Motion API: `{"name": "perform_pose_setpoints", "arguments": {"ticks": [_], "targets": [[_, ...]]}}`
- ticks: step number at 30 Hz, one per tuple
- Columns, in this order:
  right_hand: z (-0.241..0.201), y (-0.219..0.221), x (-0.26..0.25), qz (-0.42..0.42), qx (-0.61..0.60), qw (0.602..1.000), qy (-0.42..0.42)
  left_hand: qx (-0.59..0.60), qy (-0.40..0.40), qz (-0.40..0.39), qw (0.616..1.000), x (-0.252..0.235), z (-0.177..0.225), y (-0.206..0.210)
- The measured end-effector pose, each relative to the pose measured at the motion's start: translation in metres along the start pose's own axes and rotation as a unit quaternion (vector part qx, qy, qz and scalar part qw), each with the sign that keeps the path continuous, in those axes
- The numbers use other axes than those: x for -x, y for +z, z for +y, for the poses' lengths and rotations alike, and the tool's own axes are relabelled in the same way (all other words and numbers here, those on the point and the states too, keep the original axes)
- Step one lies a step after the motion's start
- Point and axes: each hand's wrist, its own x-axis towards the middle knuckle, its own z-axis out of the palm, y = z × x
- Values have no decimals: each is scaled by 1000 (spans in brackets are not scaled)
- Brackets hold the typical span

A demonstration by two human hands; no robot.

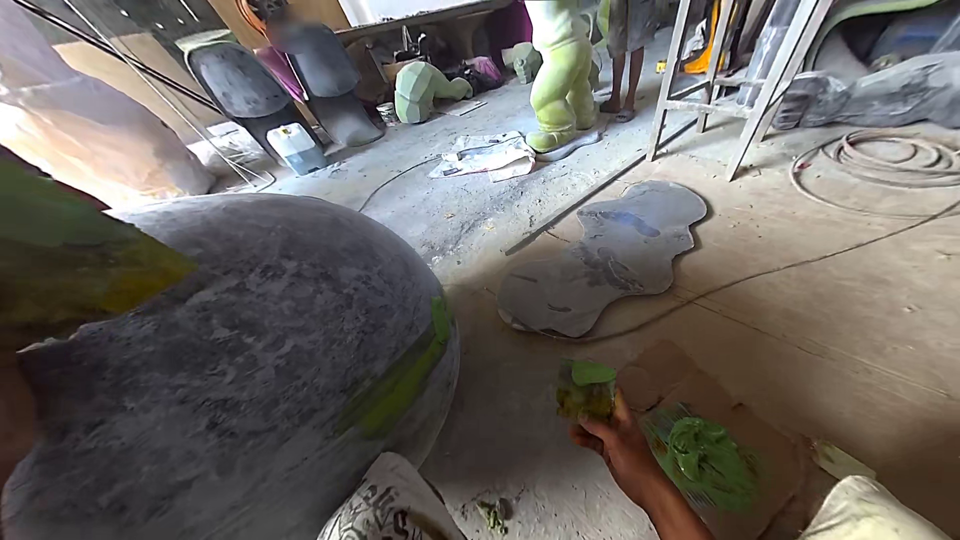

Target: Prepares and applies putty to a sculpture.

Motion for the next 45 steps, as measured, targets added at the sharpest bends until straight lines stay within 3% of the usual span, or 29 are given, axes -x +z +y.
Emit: {"name": "perform_pose_setpoints", "arguments": {"ticks": [2,3,7,10,12,15,17,21,25,28,30,33,36,39,42,45], "targets": [[-2,4,6,10,-26,1000,3,141,-80,56,985,24,79,19],[-2,6,7,6,-32,999,-1,202,-45,8,978,33,96,16],[2,25,10,-34,-8,998,-43,303,122,-110,939,42,103,23],[2,47,12,-32,-1,997,-73,319,95,-154,930,86,129,38],[4,63,5,-30,36,991,-123,301,118,-159,933,110,132,46],[10,91,-23,-19,218,935,-281,217,208,-129,945,117,116,49],[5,116,-38,-14,314,889,-334,183,228,-113,949,113,103,47],[-8,177,-59,-49,432,844,-315,164,233,-108,953,118,94,49],[16,222,-57,-99,526,790,-300,159,229,-104,955,125,98,53],[39,210,-44,-116,578,760,-275,177,196,-135,955,141,108,63],[41,178,-38,-117,545,784,-273,211,129,-187,951,160,112,76],[18,125,-31,-53,338,861,-377,265,-77,-265,924,193,121,100],[-38,100,-14,-14,140,876,-461,301,-243,-340,857,217,133,119],[-79,85,6,-89,152,839,-514,375,-293,-411,778,237,153,134],[-97,63,14,-152,305,764,-548,431,-284,-461,721,248,163,143],[-106,35,19,-174,408,722,-531,458,-276,-512,672,259,160,146]]}}
